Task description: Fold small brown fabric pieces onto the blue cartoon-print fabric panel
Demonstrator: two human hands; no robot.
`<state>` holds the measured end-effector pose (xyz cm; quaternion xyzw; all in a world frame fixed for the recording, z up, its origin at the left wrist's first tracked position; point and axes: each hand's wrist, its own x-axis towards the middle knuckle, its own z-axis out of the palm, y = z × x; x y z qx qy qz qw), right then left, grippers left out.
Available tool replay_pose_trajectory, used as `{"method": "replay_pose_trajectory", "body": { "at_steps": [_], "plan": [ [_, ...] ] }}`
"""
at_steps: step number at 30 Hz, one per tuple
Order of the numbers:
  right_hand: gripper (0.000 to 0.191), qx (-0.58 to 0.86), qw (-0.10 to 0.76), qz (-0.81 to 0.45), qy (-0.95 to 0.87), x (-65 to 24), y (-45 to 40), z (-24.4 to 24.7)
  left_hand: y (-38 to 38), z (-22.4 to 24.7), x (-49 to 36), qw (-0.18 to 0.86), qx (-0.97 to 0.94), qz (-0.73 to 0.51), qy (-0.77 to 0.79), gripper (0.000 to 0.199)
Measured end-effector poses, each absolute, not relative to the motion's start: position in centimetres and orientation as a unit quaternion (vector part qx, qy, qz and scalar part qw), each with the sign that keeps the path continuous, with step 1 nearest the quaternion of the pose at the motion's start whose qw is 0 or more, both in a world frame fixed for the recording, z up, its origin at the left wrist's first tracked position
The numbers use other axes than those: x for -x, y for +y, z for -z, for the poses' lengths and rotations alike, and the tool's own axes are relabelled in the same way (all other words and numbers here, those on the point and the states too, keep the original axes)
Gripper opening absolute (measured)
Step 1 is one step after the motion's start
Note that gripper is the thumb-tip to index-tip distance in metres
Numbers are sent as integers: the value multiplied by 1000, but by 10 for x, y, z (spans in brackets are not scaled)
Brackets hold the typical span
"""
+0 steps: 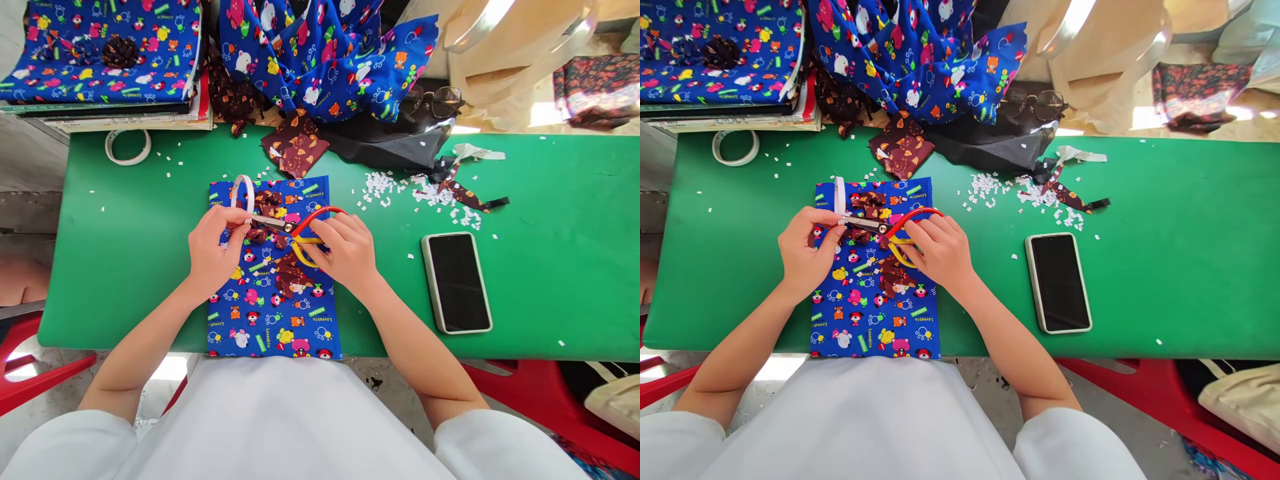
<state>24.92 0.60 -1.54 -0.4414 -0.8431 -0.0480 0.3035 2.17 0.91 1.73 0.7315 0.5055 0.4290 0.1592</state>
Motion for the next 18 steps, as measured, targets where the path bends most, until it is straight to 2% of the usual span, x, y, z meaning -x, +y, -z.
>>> {"method": "replay_pose_trajectory", "body": {
  "at_steps": [6,11,18],
  "plan": [
    [23,479,286,17,-830,-249,5,20,9,-16,-20,85,-755,-400,512,8],
    [23,545,316,-8,-776,-253,8,24,16,-11,-8,42,-749,-341,566,14],
    [22,597,292,-33,-746,-259,15,32,21,-7,0,68,-749,-257,608,19]
  ]
}}
